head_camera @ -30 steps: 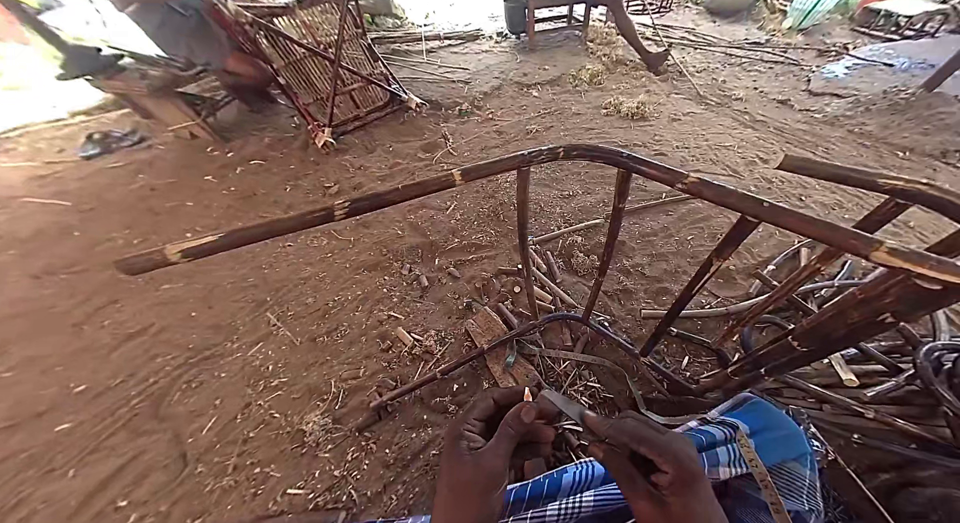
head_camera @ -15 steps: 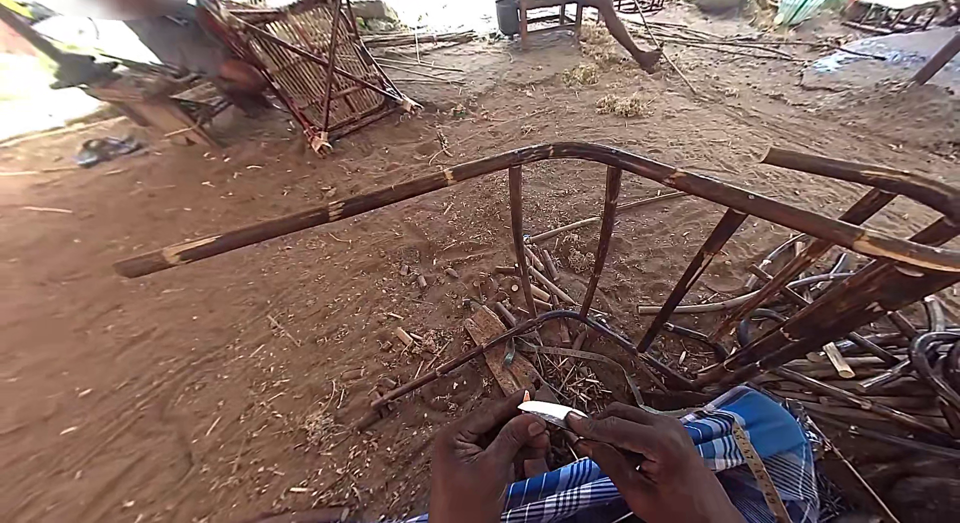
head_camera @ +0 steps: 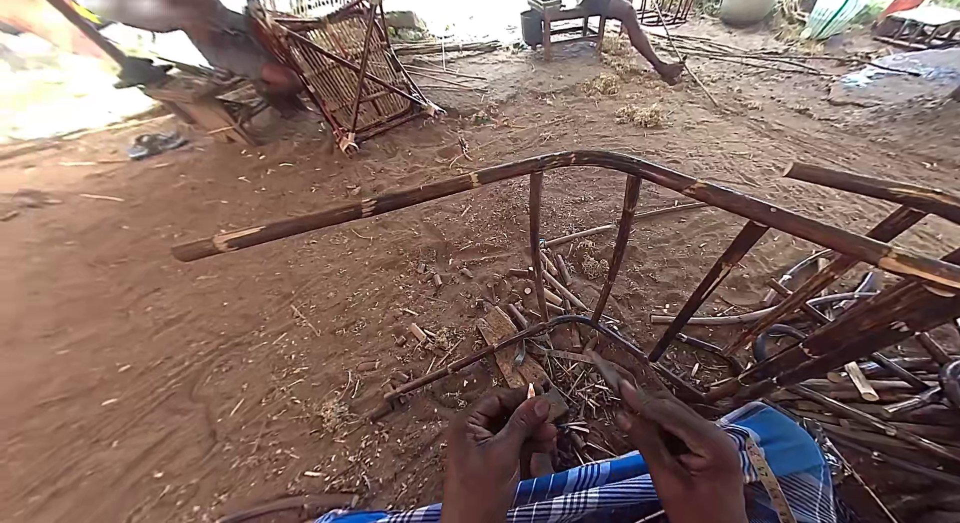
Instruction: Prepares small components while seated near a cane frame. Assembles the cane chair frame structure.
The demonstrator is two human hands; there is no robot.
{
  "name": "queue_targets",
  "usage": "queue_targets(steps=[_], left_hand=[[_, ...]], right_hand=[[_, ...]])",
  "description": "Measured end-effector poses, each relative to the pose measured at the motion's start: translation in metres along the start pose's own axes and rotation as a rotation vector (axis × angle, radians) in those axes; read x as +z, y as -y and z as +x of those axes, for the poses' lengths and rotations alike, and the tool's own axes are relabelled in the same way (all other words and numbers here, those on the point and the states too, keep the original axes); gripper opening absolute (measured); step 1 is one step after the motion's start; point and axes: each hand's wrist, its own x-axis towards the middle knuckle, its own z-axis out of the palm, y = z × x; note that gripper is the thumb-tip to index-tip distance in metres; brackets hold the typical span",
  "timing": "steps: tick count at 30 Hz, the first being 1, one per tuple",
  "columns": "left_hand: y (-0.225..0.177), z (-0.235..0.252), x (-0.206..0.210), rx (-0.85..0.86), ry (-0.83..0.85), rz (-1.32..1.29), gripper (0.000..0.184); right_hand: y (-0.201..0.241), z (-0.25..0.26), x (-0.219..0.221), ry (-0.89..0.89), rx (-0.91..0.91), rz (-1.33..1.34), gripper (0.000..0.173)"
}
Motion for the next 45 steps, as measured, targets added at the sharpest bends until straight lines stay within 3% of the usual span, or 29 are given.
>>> queue_targets(steps=[3, 9, 22, 26, 31, 38, 42, 45], left_hand=[[-0.001, 0.003, -0.004, 0.008, 0.037, -0.037, 0.021], [0.0, -0.003, -0.006, 0.008, 0.068, -0.067, 0.018], [0.013, -0.002, -0.008, 0.123, 0.082, 0.033, 0.015], [0.014, -0.002, -0.003, 0.125, 0.064, 0.033, 0.01], [0.003, -0.002, 0.0, 0.05, 0.02, -0.003, 0.011], [0.005, 0.002, -0.002, -0.019, 0.061, -0.101, 0.015], [0.005, -0.002, -0.001, -0.041, 0.087, -0.109, 0.017], [0.008, -0.003, -0.003, -0.042, 0.081, -0.104, 0.016]], right_hand=[[-0.003, -0.005, 0.003, 0.176, 0.004, 0.025, 0.025], [-0.006, -0.004, 0.005, 0.332, 0.026, 0.059, 0.026], [-0.009, 0.004, -0.008, 0.465, 0.07, -0.082, 0.023], [-0.01, -0.002, 0.0, 0.374, 0.052, -0.123, 0.022], [-0.004, -0.002, 0.007, -0.063, 0.07, -0.005, 0.023], [-0.006, -0.006, 0.003, 0.301, 0.054, 0.058, 0.025], [-0.011, -0.005, 0.004, 0.365, 0.054, 0.119, 0.025], [-0.012, -0.009, 0.002, 0.314, 0.053, 0.092, 0.026]])
